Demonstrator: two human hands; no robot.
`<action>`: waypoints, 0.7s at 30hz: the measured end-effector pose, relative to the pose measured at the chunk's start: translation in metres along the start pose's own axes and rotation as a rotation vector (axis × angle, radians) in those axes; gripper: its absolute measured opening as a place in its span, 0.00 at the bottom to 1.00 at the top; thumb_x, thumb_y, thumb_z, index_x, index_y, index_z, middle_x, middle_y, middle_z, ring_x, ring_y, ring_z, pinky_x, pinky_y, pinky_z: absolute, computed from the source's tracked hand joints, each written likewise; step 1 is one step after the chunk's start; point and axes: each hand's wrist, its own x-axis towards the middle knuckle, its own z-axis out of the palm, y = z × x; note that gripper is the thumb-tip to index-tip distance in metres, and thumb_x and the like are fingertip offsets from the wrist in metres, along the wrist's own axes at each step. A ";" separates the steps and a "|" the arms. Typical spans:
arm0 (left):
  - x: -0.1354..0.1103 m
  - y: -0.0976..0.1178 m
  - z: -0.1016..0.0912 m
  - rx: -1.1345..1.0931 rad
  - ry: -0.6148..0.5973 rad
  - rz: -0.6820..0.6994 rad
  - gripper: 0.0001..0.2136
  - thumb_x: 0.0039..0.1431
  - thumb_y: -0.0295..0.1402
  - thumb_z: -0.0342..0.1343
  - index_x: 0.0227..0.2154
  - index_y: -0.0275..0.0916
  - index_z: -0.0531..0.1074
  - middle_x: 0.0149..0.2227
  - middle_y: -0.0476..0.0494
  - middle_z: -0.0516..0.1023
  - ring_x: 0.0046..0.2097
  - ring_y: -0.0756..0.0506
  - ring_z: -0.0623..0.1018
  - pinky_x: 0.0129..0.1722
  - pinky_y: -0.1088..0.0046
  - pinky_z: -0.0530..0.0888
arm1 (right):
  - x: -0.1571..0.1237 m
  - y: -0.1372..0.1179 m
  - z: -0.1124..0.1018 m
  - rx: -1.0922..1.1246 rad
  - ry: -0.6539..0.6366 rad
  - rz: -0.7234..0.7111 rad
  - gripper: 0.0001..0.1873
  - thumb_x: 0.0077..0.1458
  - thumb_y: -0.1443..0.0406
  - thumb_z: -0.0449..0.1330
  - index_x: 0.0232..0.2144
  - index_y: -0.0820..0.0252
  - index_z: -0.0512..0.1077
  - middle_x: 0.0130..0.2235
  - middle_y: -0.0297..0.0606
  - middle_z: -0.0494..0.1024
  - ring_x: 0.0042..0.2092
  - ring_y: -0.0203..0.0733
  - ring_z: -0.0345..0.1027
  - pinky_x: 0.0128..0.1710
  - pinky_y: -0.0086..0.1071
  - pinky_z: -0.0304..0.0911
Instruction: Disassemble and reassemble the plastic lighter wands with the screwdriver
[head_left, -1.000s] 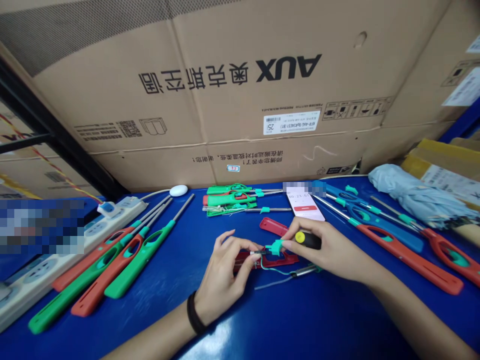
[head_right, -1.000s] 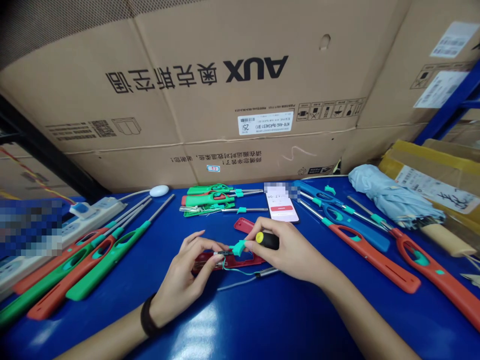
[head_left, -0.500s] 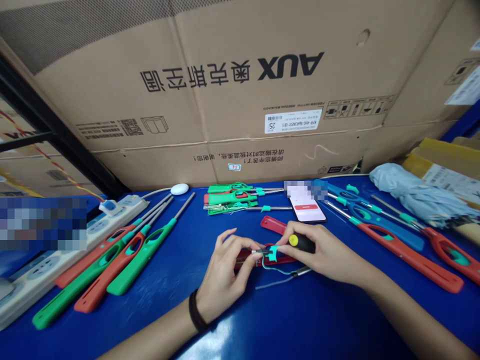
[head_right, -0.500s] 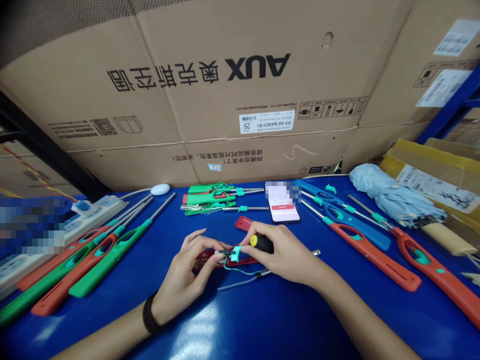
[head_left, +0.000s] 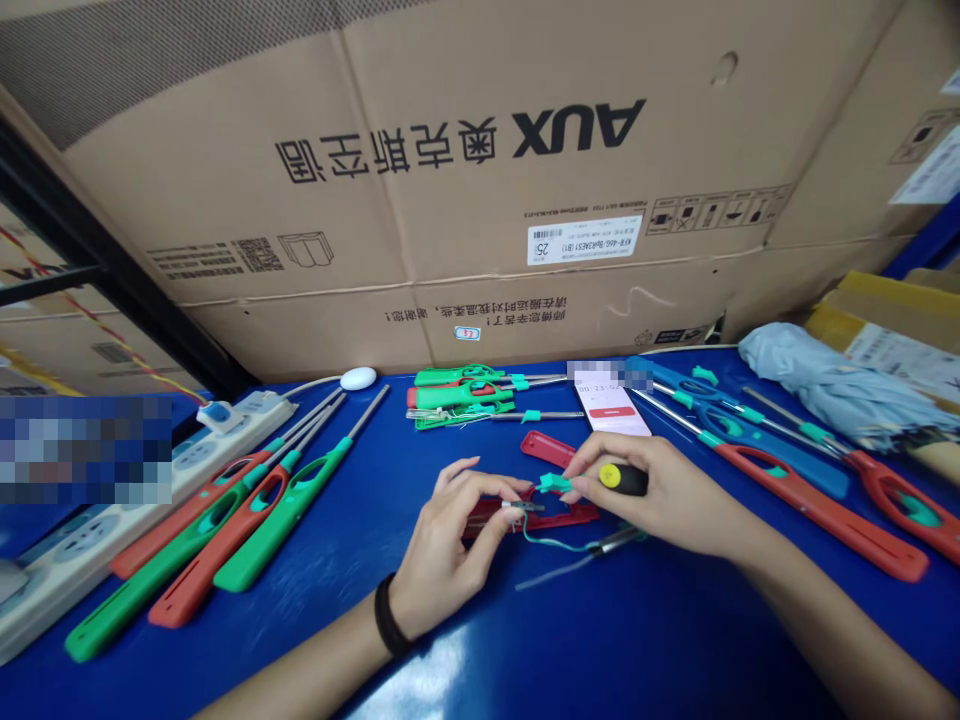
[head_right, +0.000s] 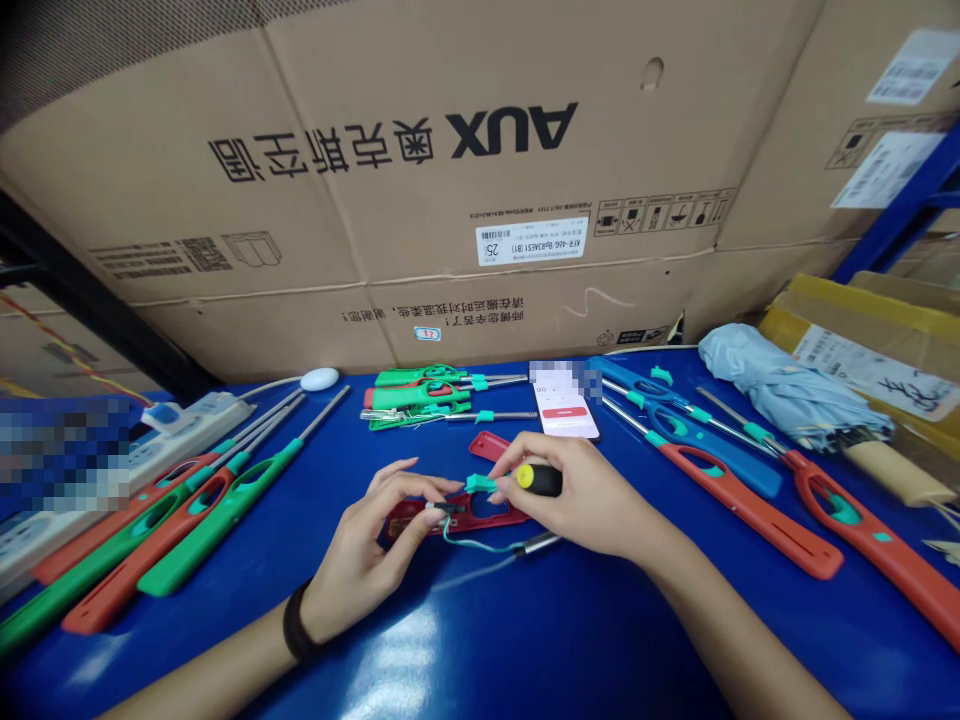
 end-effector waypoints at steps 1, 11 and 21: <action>0.000 0.001 0.000 -0.020 -0.025 0.012 0.02 0.62 0.28 0.52 0.36 0.41 0.67 0.41 0.47 0.79 0.45 0.46 0.77 0.59 0.57 0.58 | 0.000 0.001 0.000 -0.012 0.001 0.009 0.06 0.55 0.60 0.58 0.33 0.57 0.69 0.33 0.36 0.80 0.34 0.41 0.72 0.33 0.32 0.64; 0.002 0.003 0.002 -0.105 -0.146 0.029 0.03 0.61 0.29 0.52 0.37 0.42 0.68 0.41 0.45 0.79 0.46 0.46 0.76 0.57 0.61 0.64 | -0.002 0.001 0.007 -0.069 -0.052 -0.012 0.09 0.55 0.58 0.58 0.35 0.56 0.70 0.32 0.34 0.78 0.34 0.40 0.71 0.31 0.30 0.64; 0.001 0.000 0.003 -0.011 0.002 -0.005 0.03 0.62 0.28 0.51 0.37 0.42 0.67 0.40 0.48 0.79 0.44 0.47 0.77 0.57 0.58 0.62 | -0.002 0.004 -0.001 -0.362 0.092 -0.207 0.04 0.55 0.63 0.60 0.33 0.54 0.74 0.32 0.32 0.78 0.33 0.37 0.71 0.34 0.29 0.62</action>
